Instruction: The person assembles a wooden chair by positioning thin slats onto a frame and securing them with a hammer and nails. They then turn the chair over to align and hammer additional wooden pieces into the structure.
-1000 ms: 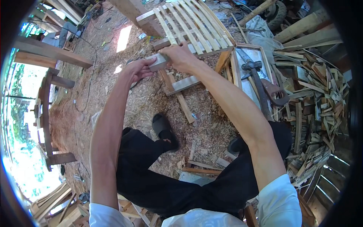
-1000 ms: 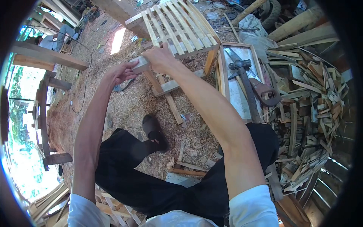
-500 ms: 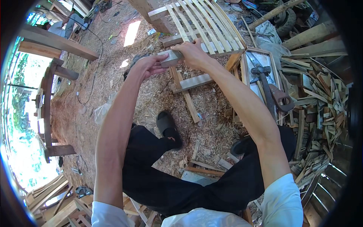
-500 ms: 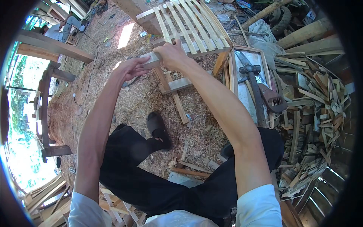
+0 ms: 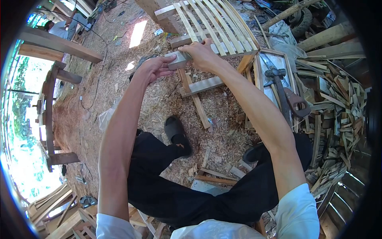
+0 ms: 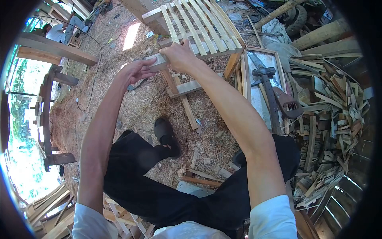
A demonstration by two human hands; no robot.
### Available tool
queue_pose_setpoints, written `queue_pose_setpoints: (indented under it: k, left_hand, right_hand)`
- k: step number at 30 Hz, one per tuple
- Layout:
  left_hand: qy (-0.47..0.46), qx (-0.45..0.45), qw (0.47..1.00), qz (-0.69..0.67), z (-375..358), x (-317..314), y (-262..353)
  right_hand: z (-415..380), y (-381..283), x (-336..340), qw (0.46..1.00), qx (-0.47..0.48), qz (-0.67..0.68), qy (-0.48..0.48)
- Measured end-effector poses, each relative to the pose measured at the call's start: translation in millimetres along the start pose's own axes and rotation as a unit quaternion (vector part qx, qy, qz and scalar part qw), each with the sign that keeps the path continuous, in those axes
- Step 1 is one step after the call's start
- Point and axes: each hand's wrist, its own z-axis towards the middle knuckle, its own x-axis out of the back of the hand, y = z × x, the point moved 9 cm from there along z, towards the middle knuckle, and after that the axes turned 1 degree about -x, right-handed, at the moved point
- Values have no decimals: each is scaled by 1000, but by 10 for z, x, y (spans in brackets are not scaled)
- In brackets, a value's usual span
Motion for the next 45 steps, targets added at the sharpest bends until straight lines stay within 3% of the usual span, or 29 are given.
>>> queue_pose_setpoints:
  k: [5, 8, 9, 10, 11, 13, 15, 18, 20, 22, 26, 29, 34, 45]
  left_hand:
    - [26, -61, 983, 173, -228, -102, 292]
    - [14, -247, 911, 329, -123, -136, 568]
    - [11, -270, 896, 353, -168, -207, 608]
    - [6, -294, 878, 378, -250, -327, 656]
    - [0, -317, 860, 400, -309, -429, 697]
    - [-2, -272, 805, 527, -176, -432, 650]
    - [2, -263, 763, 591, -70, -427, 647]
    - [23, -300, 734, 609, -45, -488, 674]
    - [56, -318, 708, 628, -218, -562, 712]
    - [61, -339, 708, 617, -230, -559, 685]
    - [67, -334, 708, 618, -261, -597, 696]
    - [65, -322, 738, 589, -261, -586, 710]
    - [75, -371, 750, 542, -285, -554, 686]
    - [47, -372, 774, 510, -237, -436, 601]
  right_hand:
    - [68, -112, -44, 996, 43, -66, 33]
    - [178, -10, -225, 998, 25, -45, 26]
    - [243, 45, -256, 999, 13, -26, 22]
    - [319, 232, -390, 989, -79, 95, -76]
    - [347, 376, -516, 947, -169, 213, -173]
    - [220, 312, -341, 913, -201, 277, -222]
    - [86, 72, 94, 971, -88, 174, -135]
    - [96, 94, 51, 983, -81, 113, -120]
    - [84, 61, -31, 997, -38, 44, -58]
    - [52, 15, -1, 1000, -10, 12, 9]
    - [72, 36, -58, 1000, -12, 7, -5]
    - [91, 55, -55, 1000, -18, 12, -17]
    - [86, -5, 2, 998, -28, 25, -47]
    - [177, 63, -86, 999, -38, 18, -34]
